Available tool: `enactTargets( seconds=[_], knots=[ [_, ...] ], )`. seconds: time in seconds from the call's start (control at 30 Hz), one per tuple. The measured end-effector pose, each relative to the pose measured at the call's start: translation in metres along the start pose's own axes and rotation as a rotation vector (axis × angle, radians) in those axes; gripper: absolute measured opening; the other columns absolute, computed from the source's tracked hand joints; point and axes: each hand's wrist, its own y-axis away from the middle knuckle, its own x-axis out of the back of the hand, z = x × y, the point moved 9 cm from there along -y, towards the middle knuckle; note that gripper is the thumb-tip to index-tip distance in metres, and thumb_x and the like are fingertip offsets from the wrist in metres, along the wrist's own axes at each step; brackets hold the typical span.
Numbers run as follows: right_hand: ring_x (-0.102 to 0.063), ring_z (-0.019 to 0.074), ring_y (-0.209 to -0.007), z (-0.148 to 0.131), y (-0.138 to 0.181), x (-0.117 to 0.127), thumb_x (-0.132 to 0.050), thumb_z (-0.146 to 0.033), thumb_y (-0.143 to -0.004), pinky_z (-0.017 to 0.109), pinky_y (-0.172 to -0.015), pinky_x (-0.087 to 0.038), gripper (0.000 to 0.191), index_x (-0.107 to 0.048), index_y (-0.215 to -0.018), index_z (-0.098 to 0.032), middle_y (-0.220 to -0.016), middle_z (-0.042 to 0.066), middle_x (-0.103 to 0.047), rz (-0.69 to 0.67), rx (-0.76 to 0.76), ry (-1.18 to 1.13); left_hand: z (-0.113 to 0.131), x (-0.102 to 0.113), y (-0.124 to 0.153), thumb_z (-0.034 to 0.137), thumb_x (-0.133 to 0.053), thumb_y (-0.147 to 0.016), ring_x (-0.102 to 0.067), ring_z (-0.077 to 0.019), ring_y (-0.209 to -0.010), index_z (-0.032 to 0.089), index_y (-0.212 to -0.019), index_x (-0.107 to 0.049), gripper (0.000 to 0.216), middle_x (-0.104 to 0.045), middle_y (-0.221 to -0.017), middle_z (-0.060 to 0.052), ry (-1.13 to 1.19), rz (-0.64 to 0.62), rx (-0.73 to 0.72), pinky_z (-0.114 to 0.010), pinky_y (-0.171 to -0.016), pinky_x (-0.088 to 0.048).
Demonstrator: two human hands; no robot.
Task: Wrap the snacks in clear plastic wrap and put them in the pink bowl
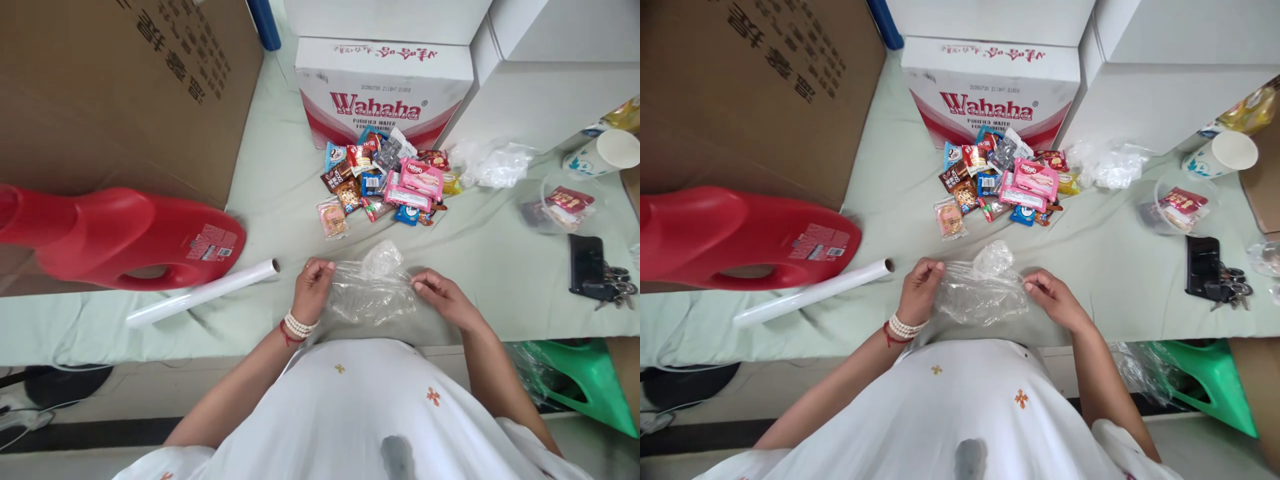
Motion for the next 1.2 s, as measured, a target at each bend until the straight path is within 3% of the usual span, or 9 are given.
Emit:
enactTargets(
  seconds=[0.1,0.17,0.3,0.43,0.53,0.67,0.9,1.03,1.2],
  knots=[
    [-0.064,0.0243,-0.107,-0.021,-0.014,-0.007,-0.064,-0.062,-0.089,0.033,-0.085,-0.052,0.053,-0.064,-0.126,-0.024,-0.118,0.010,-0.069,0.033,0.067,0.036,0.022,-0.022,0.010,0.051,-0.057,-0.096,-0.055,-0.0191,-0.082,0.022,-0.070,-0.062,0.040,-0.059,-0.078,-0.003,-0.071,-0.167,-0.136,-0.032,-0.077,-0.045],
    [-0.066,0.0234,-0.096,-0.031,-0.028,-0.022,-0.068,-0.060,-0.086,0.032,-0.081,-0.052,0.051,-0.068,-0.120,-0.023,-0.105,0.008,-0.072,0.019,0.075,0.112,0.031,-0.030,0.014,0.053,-0.053,-0.098,-0.054,-0.0193,-0.078,0.022,-0.069,-0.059,0.043,-0.058,-0.074,-0.003,-0.120,-0.202,-0.172,-0.033,-0.074,-0.045],
    [-0.060,0.0186,-0.070,-0.033,-0.048,-0.029,-0.059,-0.050,-0.093,0.029,-0.068,-0.047,0.032,-0.072,-0.088,-0.021,-0.076,0.003,-0.068,0.116,0.065,0.270,0.022,-0.007,0.013,0.055,-0.052,-0.098,-0.047,-0.0166,-0.067,0.022,-0.072,-0.057,0.042,-0.049,-0.066,0.001,-0.178,0.008,-0.095,-0.030,-0.065,-0.041],
    [-0.062,0.0197,-0.074,-0.028,-0.045,-0.009,-0.055,-0.054,-0.095,0.031,-0.072,-0.048,0.037,-0.071,-0.100,-0.021,-0.091,0.007,-0.072,0.343,0.086,0.203,-0.003,0.017,0.023,0.054,-0.053,-0.097,-0.046,-0.0148,-0.063,0.022,-0.074,-0.055,0.040,-0.047,-0.065,0.002,-0.188,0.106,0.013,-0.027,-0.060,-0.038],
    [-0.062,0.0187,-0.067,-0.017,-0.043,-0.026,-0.058,-0.057,-0.093,0.030,-0.065,-0.048,0.043,-0.065,-0.115,-0.022,-0.084,0.004,-0.070,0.228,-0.018,0.113,-0.009,0.015,0.031,0.053,-0.053,-0.098,-0.046,-0.0142,-0.061,0.022,-0.074,-0.055,0.038,-0.048,-0.063,0.003,-0.168,0.087,0.031,-0.026,-0.058,-0.038],
    [-0.054,0.0158,-0.060,-0.014,-0.037,-0.048,-0.068,-0.049,-0.085,0.027,-0.058,-0.040,0.028,-0.067,-0.089,-0.022,-0.067,-0.001,-0.062,0.079,-0.065,0.218,-0.010,0.015,0.029,0.055,-0.052,-0.098,-0.046,-0.0130,-0.055,0.022,-0.078,-0.055,0.039,-0.049,-0.059,0.005,-0.106,0.107,0.059,-0.026,-0.056,-0.039],
    [-0.046,0.0148,-0.057,-0.011,-0.026,0.007,-0.057,-0.057,-0.092,0.028,-0.058,-0.037,0.038,-0.063,-0.083,-0.021,-0.062,-0.001,-0.054,0.360,-0.008,0.245,-0.019,0.048,0.025,0.057,-0.053,-0.097,-0.046,-0.0129,-0.054,0.023,-0.080,-0.058,0.038,-0.047,-0.057,0.006,-0.150,0.224,0.059,-0.025,-0.056,-0.038],
    [-0.055,0.0177,-0.068,-0.030,-0.041,-0.033,-0.066,-0.057,-0.087,0.029,-0.065,-0.041,0.038,-0.068,-0.101,-0.021,-0.087,0.006,-0.069,0.213,0.062,0.333,-0.011,0.029,0.029,0.056,-0.055,-0.096,-0.045,-0.0140,-0.057,0.023,-0.076,-0.058,0.039,-0.047,-0.060,0.004,-0.158,0.120,-0.003,-0.026,-0.057,-0.038],
    [-0.049,0.0153,-0.060,-0.025,-0.056,-0.053,-0.060,-0.044,-0.090,0.027,-0.060,-0.038,0.023,-0.066,-0.084,-0.022,-0.063,-0.002,-0.055,0.128,0.032,0.163,-0.018,0.033,0.029,0.057,-0.055,-0.096,-0.045,-0.0129,-0.054,0.023,-0.078,-0.056,0.039,-0.045,-0.058,0.005,-0.102,0.188,0.065,-0.025,-0.054,-0.038]
  ],
)
